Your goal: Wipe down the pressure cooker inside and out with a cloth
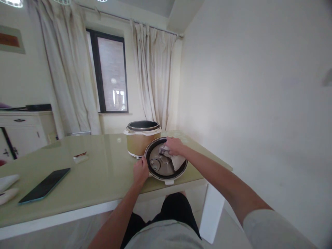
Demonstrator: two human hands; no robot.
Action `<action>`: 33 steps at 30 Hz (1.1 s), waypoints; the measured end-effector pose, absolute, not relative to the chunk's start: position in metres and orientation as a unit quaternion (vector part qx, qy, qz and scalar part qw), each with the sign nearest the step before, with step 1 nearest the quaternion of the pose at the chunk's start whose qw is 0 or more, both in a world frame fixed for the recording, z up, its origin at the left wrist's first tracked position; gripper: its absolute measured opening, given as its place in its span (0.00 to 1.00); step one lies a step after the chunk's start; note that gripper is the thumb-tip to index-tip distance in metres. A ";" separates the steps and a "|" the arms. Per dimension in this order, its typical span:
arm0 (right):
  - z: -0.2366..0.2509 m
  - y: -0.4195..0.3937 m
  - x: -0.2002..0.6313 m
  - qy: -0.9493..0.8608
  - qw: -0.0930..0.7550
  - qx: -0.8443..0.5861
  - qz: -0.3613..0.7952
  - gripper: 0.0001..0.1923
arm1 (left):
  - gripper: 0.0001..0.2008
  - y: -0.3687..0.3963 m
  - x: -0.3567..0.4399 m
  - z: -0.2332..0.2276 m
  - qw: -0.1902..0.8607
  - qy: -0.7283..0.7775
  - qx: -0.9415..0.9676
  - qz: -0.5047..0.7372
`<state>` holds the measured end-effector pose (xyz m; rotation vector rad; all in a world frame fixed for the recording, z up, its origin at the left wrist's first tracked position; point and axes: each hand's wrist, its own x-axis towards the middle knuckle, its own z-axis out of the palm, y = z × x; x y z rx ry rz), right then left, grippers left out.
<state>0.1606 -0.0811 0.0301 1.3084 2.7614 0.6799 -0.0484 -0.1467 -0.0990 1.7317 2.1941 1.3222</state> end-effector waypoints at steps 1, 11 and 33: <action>0.030 -0.079 0.153 0.877 -0.028 0.414 0.243 0.21 | 0.25 -0.147 -0.048 -0.099 0.021 0.709 0.563 0.425; 0.028 -0.074 0.120 0.925 -0.059 0.253 0.277 0.15 | 0.21 -0.149 -0.051 -0.098 0.057 0.685 0.568 0.454; 0.005 -0.126 0.104 0.956 0.028 0.291 0.008 0.18 | 0.19 -0.140 -0.055 -0.103 0.064 0.698 0.557 0.446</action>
